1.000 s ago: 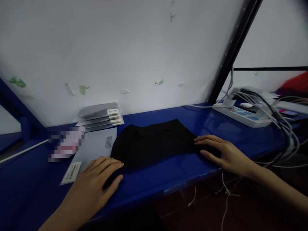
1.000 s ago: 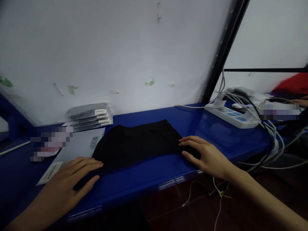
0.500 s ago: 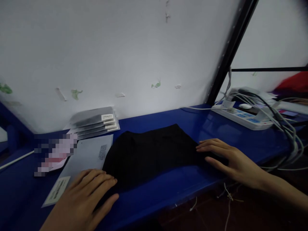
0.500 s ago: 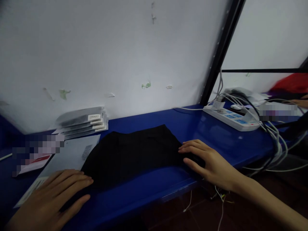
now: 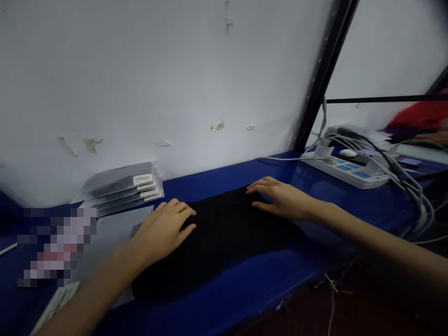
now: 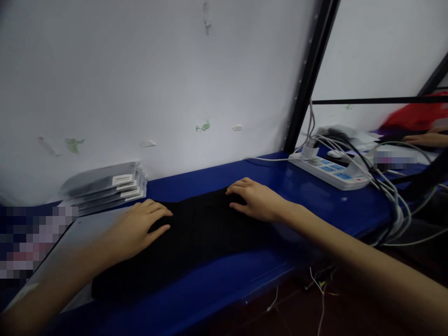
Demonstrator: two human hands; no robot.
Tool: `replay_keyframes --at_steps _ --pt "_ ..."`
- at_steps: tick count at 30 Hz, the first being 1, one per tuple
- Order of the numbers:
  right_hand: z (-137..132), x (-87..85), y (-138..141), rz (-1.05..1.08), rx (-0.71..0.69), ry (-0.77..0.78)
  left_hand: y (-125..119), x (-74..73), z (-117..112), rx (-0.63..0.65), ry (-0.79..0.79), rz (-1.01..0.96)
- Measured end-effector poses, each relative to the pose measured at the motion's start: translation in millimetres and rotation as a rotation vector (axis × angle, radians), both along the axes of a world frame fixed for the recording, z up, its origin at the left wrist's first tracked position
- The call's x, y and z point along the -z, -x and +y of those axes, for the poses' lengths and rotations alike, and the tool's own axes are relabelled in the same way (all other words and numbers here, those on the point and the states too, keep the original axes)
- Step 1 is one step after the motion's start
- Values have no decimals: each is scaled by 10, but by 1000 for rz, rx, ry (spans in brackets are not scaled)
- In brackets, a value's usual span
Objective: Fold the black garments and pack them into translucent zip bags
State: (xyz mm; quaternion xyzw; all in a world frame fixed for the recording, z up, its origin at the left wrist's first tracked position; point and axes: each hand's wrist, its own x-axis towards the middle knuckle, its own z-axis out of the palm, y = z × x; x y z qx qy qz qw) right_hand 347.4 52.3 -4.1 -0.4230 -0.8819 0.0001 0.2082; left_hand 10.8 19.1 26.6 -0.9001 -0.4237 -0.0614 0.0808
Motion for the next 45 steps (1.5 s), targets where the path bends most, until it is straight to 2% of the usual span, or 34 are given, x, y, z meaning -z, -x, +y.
replay_keyframes --at_steps 5,10,13,17,19,22,25,28,31,34,45 --pt "44 101 6 -22 -25 -3 24 29 1 12 8 10" --pt "-123 33 -1 -21 -31 -25 13 -37 -139 28 37 -39" --pt "-93 -24 37 -44 56 -71 -26 -74 -112 -79 -27 -92" --pt "160 -93 194 79 191 -243 -44 -120 56 -277 -229 -217" --pt "300 -105 294 176 236 -286 -10 -107 139 -283 -261 -250" --pt "441 -51 401 190 243 -244 88 1 208 -184 -208 -214" --pt "493 83 413 70 239 -156 187 159 222 -102 -82 -123" --pt "488 201 362 -6 188 -91 239 246 218 -136 -7 -101" --pt "461 240 315 11 127 -69 251 235 212 -216 11 -105" --pt "443 240 294 29 126 -45 257 202 203 -251 38 -102" --pt "447 296 219 67 187 -2 309 274 210 -262 86 -118"
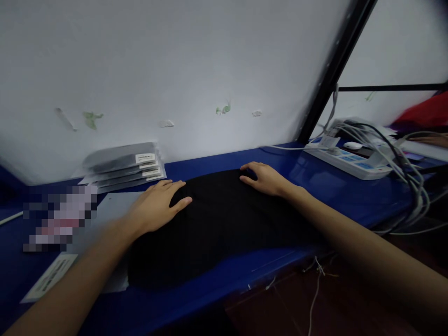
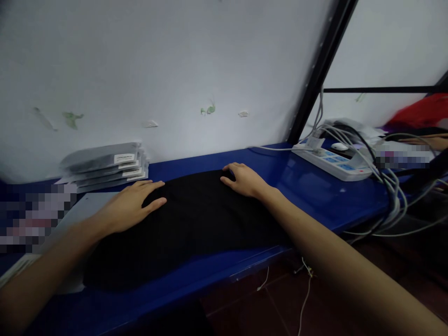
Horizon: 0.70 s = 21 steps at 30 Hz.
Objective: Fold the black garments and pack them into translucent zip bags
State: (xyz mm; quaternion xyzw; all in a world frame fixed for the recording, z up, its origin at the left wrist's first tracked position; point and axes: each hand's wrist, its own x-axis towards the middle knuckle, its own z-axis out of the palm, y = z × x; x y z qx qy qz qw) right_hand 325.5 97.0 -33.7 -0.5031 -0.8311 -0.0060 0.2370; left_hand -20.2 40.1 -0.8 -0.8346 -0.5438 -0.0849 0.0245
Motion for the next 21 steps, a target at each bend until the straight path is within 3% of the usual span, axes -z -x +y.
replay_keyframes --at_steps 21 --pt "-12 -11 30 0 -52 0 -26 29 -35 31 60 -89"
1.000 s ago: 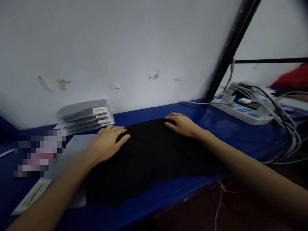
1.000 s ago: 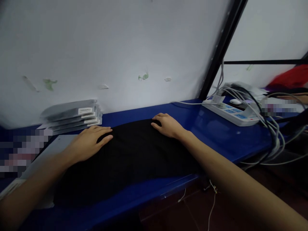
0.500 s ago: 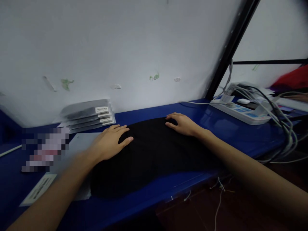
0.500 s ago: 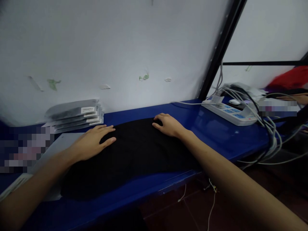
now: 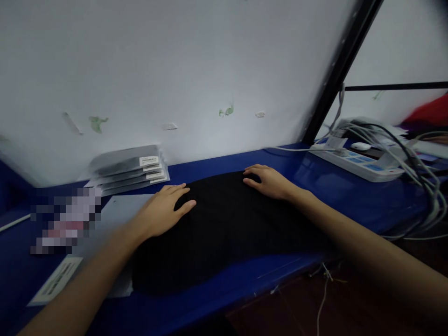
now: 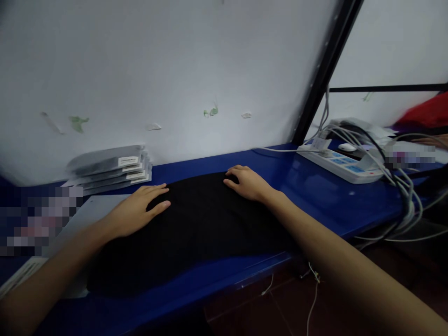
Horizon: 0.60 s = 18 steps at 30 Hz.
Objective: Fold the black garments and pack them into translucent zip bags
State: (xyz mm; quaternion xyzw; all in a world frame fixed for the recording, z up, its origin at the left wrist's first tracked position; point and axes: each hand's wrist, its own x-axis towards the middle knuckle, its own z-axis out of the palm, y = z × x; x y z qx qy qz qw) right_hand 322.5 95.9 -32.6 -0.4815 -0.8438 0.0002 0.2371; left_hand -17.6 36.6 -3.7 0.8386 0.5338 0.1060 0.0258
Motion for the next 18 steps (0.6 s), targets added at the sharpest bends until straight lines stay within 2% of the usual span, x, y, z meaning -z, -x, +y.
replay_keyframes --at_steps 18 --pt "9 -4 -10 32 5 -21 -1 0 -14 3 10 9"
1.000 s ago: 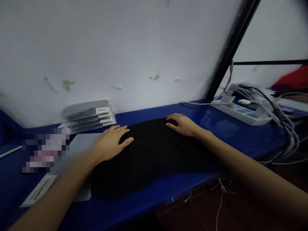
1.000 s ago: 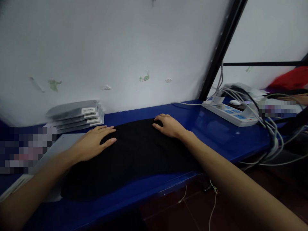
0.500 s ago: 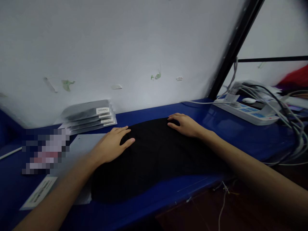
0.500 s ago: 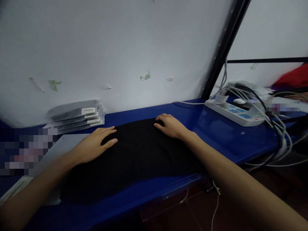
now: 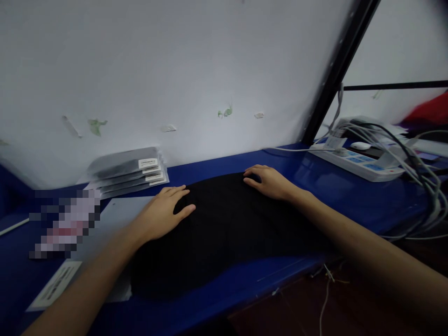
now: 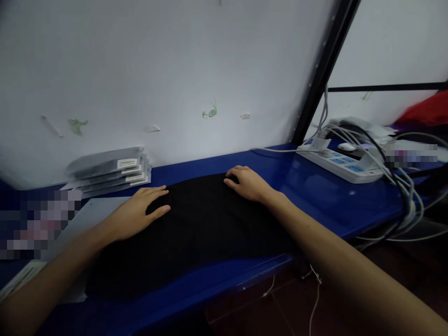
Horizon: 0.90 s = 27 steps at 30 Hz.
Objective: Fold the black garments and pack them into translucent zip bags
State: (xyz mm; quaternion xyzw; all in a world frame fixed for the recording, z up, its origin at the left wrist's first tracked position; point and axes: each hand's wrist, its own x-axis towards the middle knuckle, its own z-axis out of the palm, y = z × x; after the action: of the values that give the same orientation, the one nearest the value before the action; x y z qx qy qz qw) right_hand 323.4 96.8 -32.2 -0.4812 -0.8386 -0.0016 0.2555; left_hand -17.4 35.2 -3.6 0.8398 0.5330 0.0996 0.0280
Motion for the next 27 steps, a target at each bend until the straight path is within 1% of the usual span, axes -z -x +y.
replay_keyframes --at_steps 9,16,22,27 --pt "-2 -22 -8 -1 14 -5 -8 -5 8 17 -9 -3" --pt "-43 -62 10 20 77 -16 -9 -4 5 30 -27 -28" --pt "-89 -84 34 41 99 -44 -57 -80 -9 80 -92 -35" --pt "-73 -81 26 70 107 -89 -103 -138 -37 68 -144 -56"
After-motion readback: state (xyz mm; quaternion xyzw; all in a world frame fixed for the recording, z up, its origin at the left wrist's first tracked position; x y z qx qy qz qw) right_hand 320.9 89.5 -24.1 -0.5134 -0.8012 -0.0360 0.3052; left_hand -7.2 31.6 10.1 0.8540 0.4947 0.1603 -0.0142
